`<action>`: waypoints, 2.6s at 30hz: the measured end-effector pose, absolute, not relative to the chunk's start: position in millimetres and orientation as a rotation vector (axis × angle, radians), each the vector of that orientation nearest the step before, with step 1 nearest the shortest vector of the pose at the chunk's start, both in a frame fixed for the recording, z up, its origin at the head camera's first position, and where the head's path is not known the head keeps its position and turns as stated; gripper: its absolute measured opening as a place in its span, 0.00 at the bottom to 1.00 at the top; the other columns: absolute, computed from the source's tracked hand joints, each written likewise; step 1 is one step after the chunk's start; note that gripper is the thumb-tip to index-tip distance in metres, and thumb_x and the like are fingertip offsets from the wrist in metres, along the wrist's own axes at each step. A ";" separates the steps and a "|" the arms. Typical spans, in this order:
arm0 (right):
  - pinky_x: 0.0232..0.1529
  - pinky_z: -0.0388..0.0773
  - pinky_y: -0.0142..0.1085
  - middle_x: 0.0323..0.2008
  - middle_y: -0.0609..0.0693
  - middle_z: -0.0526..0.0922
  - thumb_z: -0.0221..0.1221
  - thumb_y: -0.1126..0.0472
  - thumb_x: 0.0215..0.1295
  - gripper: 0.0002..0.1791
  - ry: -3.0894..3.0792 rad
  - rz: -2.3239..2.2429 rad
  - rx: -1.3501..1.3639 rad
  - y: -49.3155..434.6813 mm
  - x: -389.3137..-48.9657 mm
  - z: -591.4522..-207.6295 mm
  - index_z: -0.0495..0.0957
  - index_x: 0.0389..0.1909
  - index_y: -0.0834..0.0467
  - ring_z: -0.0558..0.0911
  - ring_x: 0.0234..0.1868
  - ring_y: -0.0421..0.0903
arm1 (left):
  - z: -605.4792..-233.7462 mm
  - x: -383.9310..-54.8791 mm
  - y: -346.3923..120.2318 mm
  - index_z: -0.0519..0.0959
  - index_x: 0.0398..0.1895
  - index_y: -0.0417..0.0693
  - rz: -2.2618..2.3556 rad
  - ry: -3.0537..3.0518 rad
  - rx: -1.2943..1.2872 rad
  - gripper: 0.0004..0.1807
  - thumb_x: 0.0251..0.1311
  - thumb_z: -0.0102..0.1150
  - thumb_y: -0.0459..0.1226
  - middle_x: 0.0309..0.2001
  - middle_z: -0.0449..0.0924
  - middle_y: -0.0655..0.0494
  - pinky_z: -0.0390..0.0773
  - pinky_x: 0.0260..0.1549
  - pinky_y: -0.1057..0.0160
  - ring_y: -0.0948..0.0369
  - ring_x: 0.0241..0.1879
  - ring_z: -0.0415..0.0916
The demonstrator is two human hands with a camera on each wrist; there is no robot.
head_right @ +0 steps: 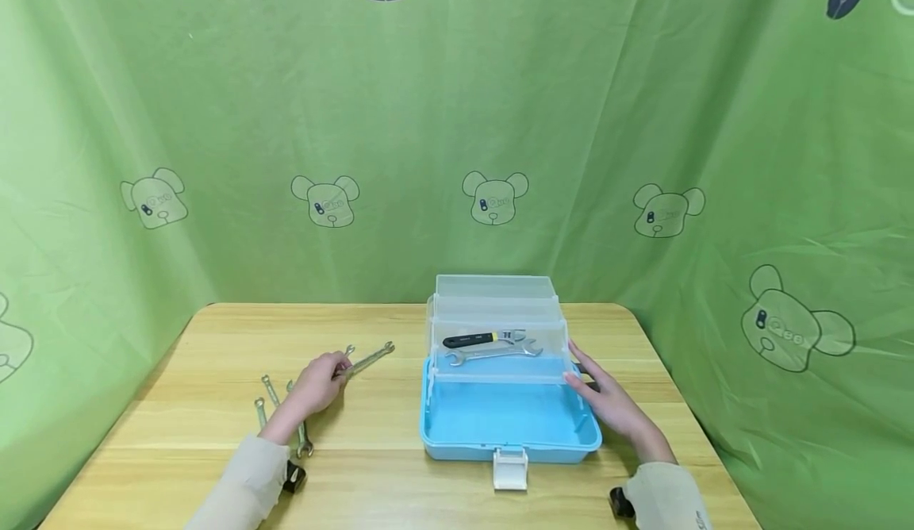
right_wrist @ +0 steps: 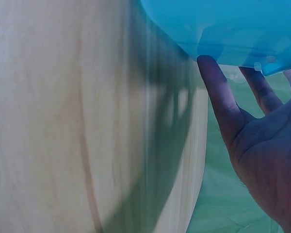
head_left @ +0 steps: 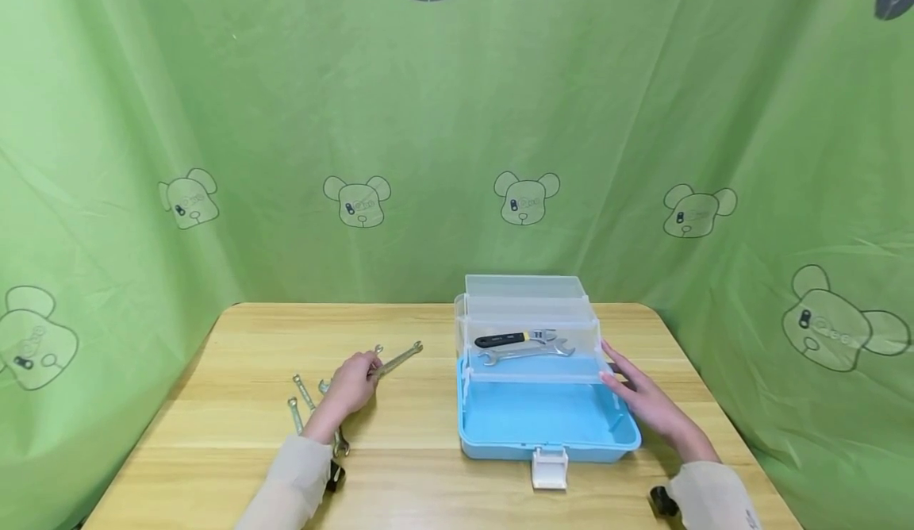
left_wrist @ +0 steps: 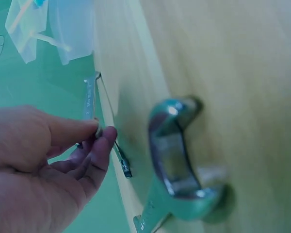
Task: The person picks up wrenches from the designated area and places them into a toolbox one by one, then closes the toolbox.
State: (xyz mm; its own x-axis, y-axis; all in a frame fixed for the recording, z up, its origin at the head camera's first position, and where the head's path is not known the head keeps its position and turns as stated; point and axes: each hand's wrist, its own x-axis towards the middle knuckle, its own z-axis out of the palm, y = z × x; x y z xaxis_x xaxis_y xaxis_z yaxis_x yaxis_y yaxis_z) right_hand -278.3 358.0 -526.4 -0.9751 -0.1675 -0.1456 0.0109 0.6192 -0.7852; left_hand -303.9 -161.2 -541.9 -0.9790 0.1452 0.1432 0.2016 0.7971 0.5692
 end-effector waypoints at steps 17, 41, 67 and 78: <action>0.70 0.61 0.74 0.79 0.74 0.50 0.45 0.35 0.80 0.41 2.657 -1.290 -0.139 359.9 -280.3 -530.3 0.35 0.84 0.36 0.56 0.75 0.79 | -538.6 -303.5 -166.4 0.81 0.55 0.38 -1.576 -2.655 -0.081 0.17 0.64 0.63 0.25 0.53 0.83 0.41 0.86 0.40 0.59 0.55 0.41 0.83; 0.69 0.59 0.75 0.79 0.74 0.50 0.45 0.36 0.80 0.41 2.658 -1.290 -0.143 359.9 -280.4 -530.2 0.35 0.84 0.37 0.56 0.75 0.79 | -532.6 -304.2 -168.9 0.79 0.60 0.35 -2.057 -2.334 0.066 0.20 0.65 0.66 0.29 0.54 0.83 0.37 0.85 0.53 0.63 0.45 0.55 0.83; 0.70 0.58 0.75 0.79 0.74 0.48 0.45 0.35 0.80 0.41 2.643 -1.295 -0.140 359.1 -279.0 -527.8 0.34 0.84 0.36 0.54 0.75 0.79 | -497.7 -287.8 -169.0 0.75 0.63 0.30 -2.262 -2.082 -0.027 0.22 0.67 0.64 0.28 0.46 0.87 0.51 0.84 0.57 0.59 0.63 0.43 0.86; 0.69 0.59 0.75 0.79 0.74 0.48 0.45 0.36 0.80 0.41 2.652 -1.280 -0.144 359.7 -279.4 -529.5 0.34 0.84 0.35 0.55 0.75 0.80 | -490.3 -280.8 -161.7 0.76 0.61 0.31 -2.314 -2.041 -0.070 0.21 0.67 0.63 0.27 0.43 0.87 0.56 0.85 0.52 0.64 0.61 0.43 0.85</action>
